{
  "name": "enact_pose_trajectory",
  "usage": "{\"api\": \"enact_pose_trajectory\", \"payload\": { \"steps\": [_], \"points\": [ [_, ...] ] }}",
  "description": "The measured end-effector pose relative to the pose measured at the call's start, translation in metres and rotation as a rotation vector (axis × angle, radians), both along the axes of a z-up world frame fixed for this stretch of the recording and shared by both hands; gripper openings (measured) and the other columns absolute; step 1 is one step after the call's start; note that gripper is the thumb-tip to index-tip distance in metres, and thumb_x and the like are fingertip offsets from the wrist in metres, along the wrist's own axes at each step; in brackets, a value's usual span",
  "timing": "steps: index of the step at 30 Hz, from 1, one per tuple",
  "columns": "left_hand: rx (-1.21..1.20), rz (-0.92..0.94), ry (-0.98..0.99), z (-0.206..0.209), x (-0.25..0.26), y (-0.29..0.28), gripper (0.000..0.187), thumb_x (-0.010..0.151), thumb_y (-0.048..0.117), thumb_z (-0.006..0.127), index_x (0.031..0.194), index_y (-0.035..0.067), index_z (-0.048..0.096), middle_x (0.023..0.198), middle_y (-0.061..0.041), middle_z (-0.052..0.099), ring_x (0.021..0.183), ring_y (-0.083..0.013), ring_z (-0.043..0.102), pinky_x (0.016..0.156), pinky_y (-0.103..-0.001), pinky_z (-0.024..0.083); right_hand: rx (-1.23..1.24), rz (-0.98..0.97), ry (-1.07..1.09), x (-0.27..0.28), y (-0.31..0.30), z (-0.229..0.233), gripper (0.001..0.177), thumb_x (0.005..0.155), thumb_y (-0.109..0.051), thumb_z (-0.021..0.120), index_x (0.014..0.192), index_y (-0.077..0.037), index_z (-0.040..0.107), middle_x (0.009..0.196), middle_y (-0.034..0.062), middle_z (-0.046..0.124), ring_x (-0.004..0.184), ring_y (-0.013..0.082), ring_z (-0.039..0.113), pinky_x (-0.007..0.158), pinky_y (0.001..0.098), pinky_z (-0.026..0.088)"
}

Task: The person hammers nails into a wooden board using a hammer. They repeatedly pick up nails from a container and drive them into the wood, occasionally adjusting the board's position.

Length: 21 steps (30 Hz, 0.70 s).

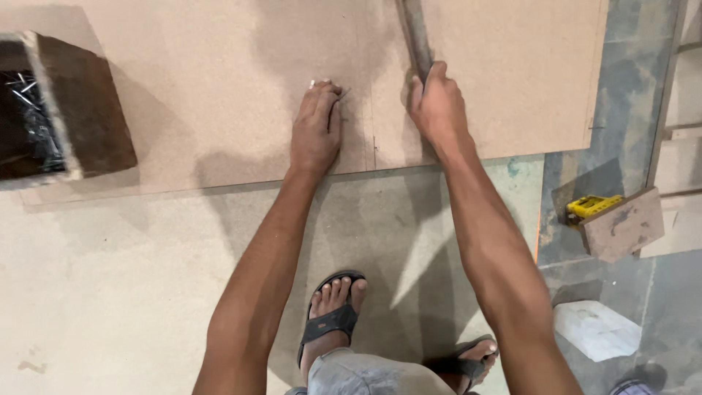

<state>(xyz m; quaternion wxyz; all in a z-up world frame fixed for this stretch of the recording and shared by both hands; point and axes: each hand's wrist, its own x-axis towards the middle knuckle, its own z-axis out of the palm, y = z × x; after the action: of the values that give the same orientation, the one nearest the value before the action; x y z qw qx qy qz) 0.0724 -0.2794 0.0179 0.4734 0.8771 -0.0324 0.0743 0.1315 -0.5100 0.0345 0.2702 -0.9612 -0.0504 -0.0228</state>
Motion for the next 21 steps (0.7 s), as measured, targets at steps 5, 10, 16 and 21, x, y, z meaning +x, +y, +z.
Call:
{"api": "enact_pose_trajectory", "payload": {
  "steps": [5, 10, 16, 21],
  "points": [
    [0.048, 0.012, -0.014, 0.001, -0.008, 0.003, 0.019, 0.099, -0.002, 0.062, 0.118, 0.001, 0.064, 0.125, -0.017, 0.067, 0.128, -0.0364, 0.06, 0.113, -0.045, 0.047, -0.025, -0.036, 0.043, 0.004, -0.012, 0.012, 0.025, 0.108, -0.017, 0.059, 0.114, 0.006, 0.05, 0.078, 0.0274, 0.067, 0.071, 0.0437, 0.071, 0.059, 0.0474, 0.054],
    [0.03, -0.001, -0.014, -0.001, -0.001, 0.0, 0.022, 0.098, -0.003, 0.061, 0.119, -0.001, 0.063, 0.125, -0.021, 0.066, 0.124, -0.0394, 0.06, 0.112, -0.046, 0.047, 0.243, -0.246, 0.249, -0.001, 0.009, 0.038, 0.032, 0.106, -0.019, 0.056, 0.119, 0.009, 0.048, 0.082, 0.0307, 0.067, 0.076, 0.0463, 0.072, 0.066, 0.0529, 0.054],
    [0.048, 0.01, -0.028, 0.003, 0.0, 0.003, 0.014, 0.101, 0.0, 0.06, 0.114, 0.001, 0.064, 0.124, -0.018, 0.067, 0.127, -0.0379, 0.06, 0.113, -0.047, 0.047, -0.173, -0.02, 0.265, 0.015, -0.019, -0.006, 0.047, 0.1, -0.02, 0.061, 0.126, 0.015, 0.045, 0.092, 0.0371, 0.066, 0.087, 0.0542, 0.067, 0.076, 0.0567, 0.055],
    [0.063, -0.014, -0.014, -0.001, -0.002, -0.002, 0.016, 0.102, 0.001, 0.06, 0.118, 0.0, 0.062, 0.128, -0.018, 0.066, 0.127, -0.0391, 0.058, 0.11, -0.046, 0.048, -0.117, -0.045, 0.278, -0.039, -0.027, -0.004, 0.044, 0.1, -0.017, 0.059, 0.126, 0.016, 0.047, 0.091, 0.0379, 0.066, 0.086, 0.0553, 0.066, 0.074, 0.0578, 0.055]
  ]
}}
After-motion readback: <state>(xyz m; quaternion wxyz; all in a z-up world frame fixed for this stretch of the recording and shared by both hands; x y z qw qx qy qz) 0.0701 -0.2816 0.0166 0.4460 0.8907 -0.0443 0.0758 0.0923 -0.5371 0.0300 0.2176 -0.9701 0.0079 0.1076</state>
